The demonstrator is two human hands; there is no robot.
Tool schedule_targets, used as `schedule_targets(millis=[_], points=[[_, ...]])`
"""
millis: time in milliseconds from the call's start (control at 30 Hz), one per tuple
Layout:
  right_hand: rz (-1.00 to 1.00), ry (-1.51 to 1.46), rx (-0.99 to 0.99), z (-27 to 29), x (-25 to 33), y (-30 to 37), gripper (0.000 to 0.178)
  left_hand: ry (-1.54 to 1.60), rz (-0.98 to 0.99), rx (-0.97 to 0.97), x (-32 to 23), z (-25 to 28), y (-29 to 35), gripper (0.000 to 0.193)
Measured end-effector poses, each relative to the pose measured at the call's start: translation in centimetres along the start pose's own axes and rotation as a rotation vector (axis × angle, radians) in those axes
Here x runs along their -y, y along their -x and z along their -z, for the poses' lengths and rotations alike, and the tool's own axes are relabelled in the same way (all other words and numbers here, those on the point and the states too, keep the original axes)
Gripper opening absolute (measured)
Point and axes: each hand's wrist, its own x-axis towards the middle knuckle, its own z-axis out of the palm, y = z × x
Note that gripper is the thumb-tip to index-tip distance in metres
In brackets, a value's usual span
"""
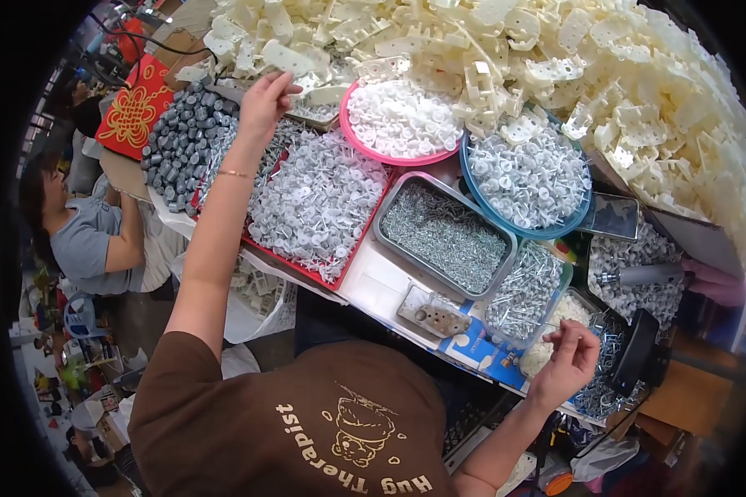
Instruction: Assembling small plastic components onto cards and using a handheld tool to finish the packaging.
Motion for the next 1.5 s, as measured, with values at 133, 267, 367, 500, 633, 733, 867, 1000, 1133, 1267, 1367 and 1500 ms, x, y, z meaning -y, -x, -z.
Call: schedule_targets(millis=[133, 267, 367, 500, 633, 733, 867, 1000, 1133, 1267, 1367, 1500], points=[[-0.050, -0.093, -0.055, 0.1, 0.0, 0.1, 0.020, 0.411, 0.077, 0.145, -0.6, 0.6, 4.2, 0.028], [0.034, -0.059, -0.004, -1.6, 2.5, 1.1, 0.022, 0.731, 0.309, 0.417, -1.3, 0.9, 7.7, 0.028], [0.086, -0.082, 0.099, -2.2, 2.8, 1.0, 0.022, 0.818, 0.401, 0.244, -0.5, -0.4, 7.6, 0.029], [0.087, -0.002, 0.061, -1.1, 2.7, 1.7, 0.021, -0.278, -0.146, 0.096, -0.2, -1.2, 7.4, 0.019], [0.071, 0.024, 0.019, 0.5, 2.4, 2.2, 0.021, -1.334, -0.741, 0.158, -0.2, 2.1, 5.8, 0.040], [0.042, 0.043, 0.010, 0.5, 1.5, 2.2, 0.020, -1.446, -0.712, 0.237, 0.4, 1.9, 6.0, 0.053], [0.023, -0.027, 0.063, -1.1, 1.2, 1.8, 0.016, -1.257, -0.935, 0.258, 1.1, 3.8, 4.3, 0.035], [0.013, -0.010, 0.067, -1.3, 2.0, 1.9, 0.015, -1.021, -0.703, 0.069, -0.1, 1.9, 8.2, 0.020], [0.092, -0.033, 0.085, -2.5, 2.9, 2.5, 0.014, -0.888, -0.984, 0.459, -1.5, -5.2, 17.3, 0.018], [0.005, -0.095, 0.122, -5.8, 1.6, 2.8, 0.015, -0.822, -1.027, 0.880, -0.5, -11.6, 25.2, 0.030], [0.071, -0.147, 0.158, -6.1, 2.8, 4.0, 0.016, -0.965, -0.925, 0.972, 0.9, -13.1, 28.5, 0.041], [0.015, -0.197, 0.255, -5.6, 1.6, 4.8, 0.015, -1.037, -0.899, 0.931, -0.4, -13.0, 30.7, 0.048]])
